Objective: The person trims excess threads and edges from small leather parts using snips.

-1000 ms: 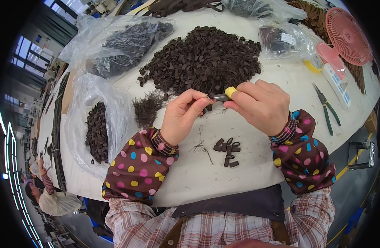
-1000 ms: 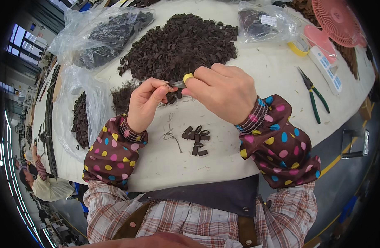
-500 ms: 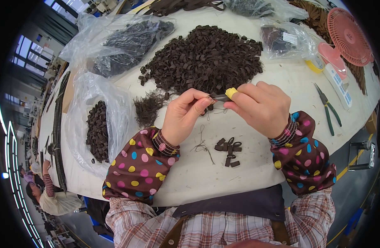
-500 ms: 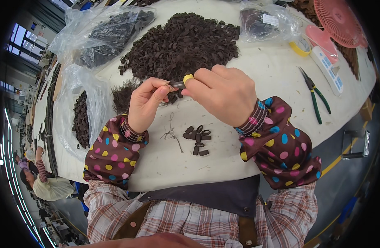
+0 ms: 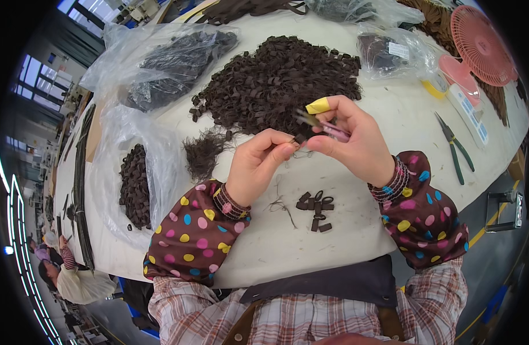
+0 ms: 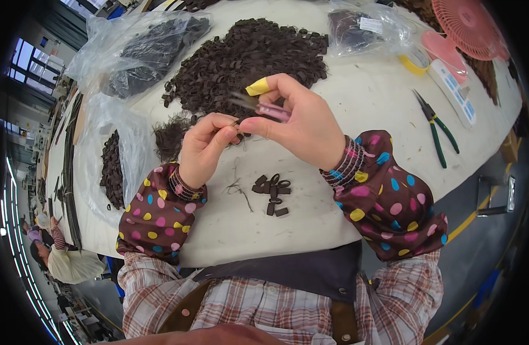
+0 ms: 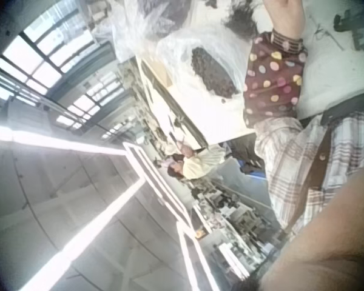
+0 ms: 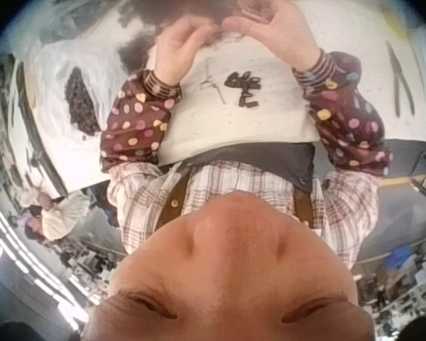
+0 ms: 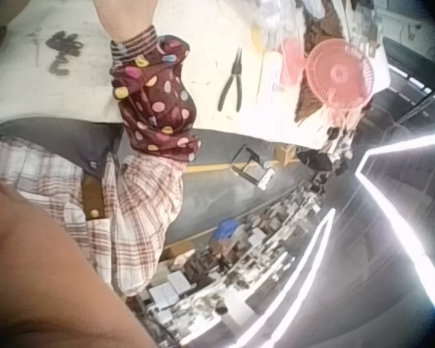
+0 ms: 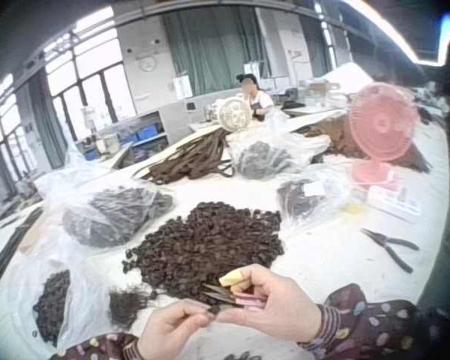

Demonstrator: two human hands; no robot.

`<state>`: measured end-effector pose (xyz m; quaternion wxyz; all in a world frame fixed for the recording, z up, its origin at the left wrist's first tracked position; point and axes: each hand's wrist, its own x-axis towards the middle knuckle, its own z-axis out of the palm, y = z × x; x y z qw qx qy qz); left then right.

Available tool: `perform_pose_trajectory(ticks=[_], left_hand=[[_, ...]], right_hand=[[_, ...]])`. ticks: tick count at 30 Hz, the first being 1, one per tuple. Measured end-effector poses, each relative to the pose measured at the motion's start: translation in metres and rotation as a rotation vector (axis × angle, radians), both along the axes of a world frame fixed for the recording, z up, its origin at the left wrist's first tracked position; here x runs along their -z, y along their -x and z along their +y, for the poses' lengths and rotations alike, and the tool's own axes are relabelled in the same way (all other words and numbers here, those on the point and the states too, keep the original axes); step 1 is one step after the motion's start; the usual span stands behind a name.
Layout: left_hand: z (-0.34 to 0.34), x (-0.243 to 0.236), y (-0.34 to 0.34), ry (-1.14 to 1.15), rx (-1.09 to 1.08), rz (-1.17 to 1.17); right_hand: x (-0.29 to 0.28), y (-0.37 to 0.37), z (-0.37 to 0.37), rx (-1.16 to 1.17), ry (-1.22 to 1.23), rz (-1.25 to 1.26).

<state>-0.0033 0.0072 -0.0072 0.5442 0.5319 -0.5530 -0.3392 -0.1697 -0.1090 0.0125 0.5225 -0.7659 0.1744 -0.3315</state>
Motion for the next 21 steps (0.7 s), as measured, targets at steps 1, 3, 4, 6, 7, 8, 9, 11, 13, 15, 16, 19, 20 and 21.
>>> perform_pose_trajectory(ticks=[1,3,4,6,7,8,9,11,13,15,16,19,20,21], left_hand=[[0.0,-0.001,0.001,-0.004,0.006,0.0],[-0.001,-0.002,0.003,0.04,0.046,-0.023],[-0.001,-0.002,0.003,0.037,0.046,-0.028],[-0.001,0.002,0.0,0.099,0.092,0.054],[-0.001,0.003,-0.001,0.097,0.094,0.048],[-0.001,0.004,-0.002,0.102,0.117,0.078],[0.0,0.004,-0.003,0.108,0.14,0.108],[-0.001,0.002,-0.002,0.104,0.13,0.12],[0.0,0.001,-0.003,0.102,0.115,0.131],[0.001,0.003,-0.006,0.084,0.075,0.132],[0.001,0.004,-0.008,0.082,0.075,0.128],[0.0,0.006,-0.009,0.098,0.091,0.151],[0.0,0.006,-0.009,0.103,0.099,0.161],[0.0,0.006,-0.009,0.109,0.107,0.171]], right_hand=[[0.005,-0.006,0.003,-0.065,-0.148,-0.057],[0.004,-0.008,0.006,-0.172,-0.404,-0.089],[-0.001,-0.009,0.007,-0.173,-0.406,-0.094],[-0.01,-0.009,0.01,-0.166,-0.705,-0.018],[-0.011,-0.008,0.01,-0.166,-0.707,-0.024],[-0.012,-0.008,0.011,-0.169,-0.73,-0.011],[-0.012,-0.008,0.011,-0.173,-0.753,0.002],[-0.003,-0.006,0.009,-0.112,-0.544,-0.076],[0.0,-0.002,0.004,-0.053,-0.335,-0.152],[-0.005,0.004,-0.004,0.176,0.422,-0.076],[-0.008,0.004,-0.003,0.177,0.42,-0.08],[-0.011,0.006,0.0,0.239,0.747,-0.037],[-0.011,0.007,0.001,0.237,0.81,-0.008],[-0.01,0.007,0.002,0.235,0.872,0.021]])
